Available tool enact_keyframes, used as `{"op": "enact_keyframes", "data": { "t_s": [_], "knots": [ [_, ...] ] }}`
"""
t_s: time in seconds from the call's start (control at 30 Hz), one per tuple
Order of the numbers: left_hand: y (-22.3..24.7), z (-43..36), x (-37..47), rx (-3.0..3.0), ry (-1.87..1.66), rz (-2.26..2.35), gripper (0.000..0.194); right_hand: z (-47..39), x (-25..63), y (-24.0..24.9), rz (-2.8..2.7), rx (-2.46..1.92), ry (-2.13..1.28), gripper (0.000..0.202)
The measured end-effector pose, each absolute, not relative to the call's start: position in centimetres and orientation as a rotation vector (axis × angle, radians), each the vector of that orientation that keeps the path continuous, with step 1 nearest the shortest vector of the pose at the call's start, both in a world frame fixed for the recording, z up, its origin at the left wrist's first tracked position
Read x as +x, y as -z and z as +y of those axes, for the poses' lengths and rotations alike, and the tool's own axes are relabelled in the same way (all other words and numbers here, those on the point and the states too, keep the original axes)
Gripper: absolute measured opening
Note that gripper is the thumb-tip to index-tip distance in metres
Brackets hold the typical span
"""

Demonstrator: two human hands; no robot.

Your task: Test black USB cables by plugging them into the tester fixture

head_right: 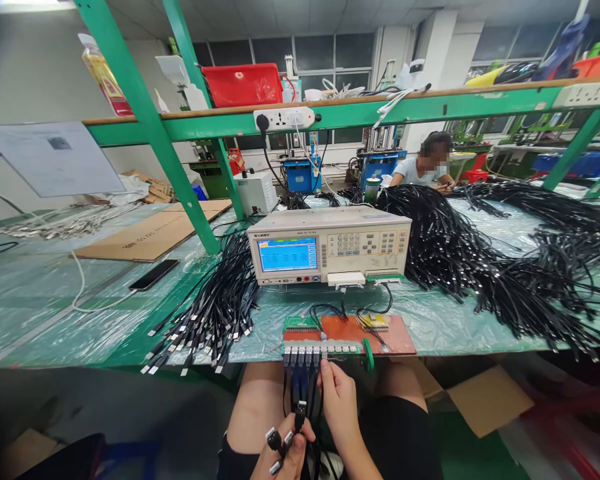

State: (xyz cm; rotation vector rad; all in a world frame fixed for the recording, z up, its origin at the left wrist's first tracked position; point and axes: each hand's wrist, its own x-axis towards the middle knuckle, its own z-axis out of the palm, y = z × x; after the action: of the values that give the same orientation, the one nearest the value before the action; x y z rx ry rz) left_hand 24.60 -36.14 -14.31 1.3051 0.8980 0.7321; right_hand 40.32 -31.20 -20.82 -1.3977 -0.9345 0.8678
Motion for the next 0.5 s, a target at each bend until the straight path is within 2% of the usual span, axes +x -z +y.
{"op": "enact_keyframes", "data": {
  "t_s": [0.2, 0.33, 0.5],
  "knots": [
    [14.6, -35.8, 24.6, 1.434, -0.695, 0.903, 0.063, -30.3, 40.3, 20.0, -0.845, -1.342, -0.93, 0.056],
    [14.8, -35.6, 24.5, 1.491, -0.732, 0.908, 0.063, -30.1, 40.8, 19.1, -0.941, -1.384, -0.918, 0.056],
    [15.2, -35.6, 24.2, 1.423, -0.783, 0.812, 0.066, -33.1, 42.1, 16.1, -1.208, -1.507, -0.432, 0.047]
  ]
}}
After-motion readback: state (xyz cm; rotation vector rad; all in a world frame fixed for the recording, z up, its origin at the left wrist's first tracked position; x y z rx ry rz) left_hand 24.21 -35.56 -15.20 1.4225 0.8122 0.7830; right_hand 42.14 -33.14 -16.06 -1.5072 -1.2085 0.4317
